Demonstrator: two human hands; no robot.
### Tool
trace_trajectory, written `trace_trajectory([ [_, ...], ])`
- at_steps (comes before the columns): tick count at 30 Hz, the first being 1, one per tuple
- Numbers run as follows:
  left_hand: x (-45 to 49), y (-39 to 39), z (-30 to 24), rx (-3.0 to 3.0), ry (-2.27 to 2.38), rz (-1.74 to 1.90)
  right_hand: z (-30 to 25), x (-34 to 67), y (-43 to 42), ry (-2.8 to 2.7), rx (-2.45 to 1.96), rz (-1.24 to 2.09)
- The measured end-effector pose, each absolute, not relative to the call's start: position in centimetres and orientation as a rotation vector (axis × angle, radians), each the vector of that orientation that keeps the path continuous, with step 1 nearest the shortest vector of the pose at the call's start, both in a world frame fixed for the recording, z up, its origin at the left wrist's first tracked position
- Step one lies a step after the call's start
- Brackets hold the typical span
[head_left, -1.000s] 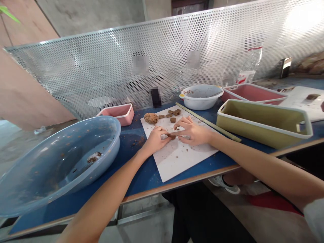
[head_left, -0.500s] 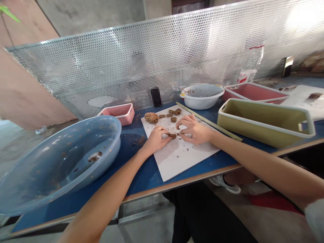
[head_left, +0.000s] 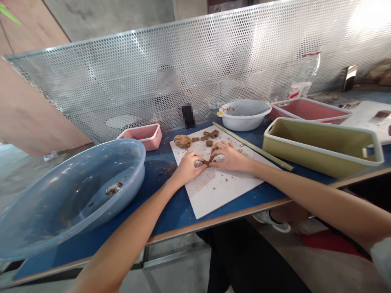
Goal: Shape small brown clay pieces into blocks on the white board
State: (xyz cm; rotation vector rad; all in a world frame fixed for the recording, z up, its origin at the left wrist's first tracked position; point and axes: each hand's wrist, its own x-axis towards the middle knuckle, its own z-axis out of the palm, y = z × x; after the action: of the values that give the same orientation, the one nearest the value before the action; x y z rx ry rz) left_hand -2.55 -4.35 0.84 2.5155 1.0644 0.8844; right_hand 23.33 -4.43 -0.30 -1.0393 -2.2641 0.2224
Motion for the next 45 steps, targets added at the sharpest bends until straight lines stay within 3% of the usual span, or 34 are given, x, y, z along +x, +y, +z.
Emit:
trace_trajectory([
  [15, -2.7, -4.3, 1.1, 2.513, 1.082, 0.837, -0.1, 22.2, -5.0, -2.214, -1.132, 0.338],
  [33, -3.8, -3.4, 1.8, 2.507, 0.986, 0.835, 1.2, 23.4, -5.8, -2.436, -0.842, 0.054],
  [45, -3.3, -5.0, 2.0, 2.541, 1.035, 0.769, 1.4, 23.3, -6.6, -2.442, -0.962, 0.166],
])
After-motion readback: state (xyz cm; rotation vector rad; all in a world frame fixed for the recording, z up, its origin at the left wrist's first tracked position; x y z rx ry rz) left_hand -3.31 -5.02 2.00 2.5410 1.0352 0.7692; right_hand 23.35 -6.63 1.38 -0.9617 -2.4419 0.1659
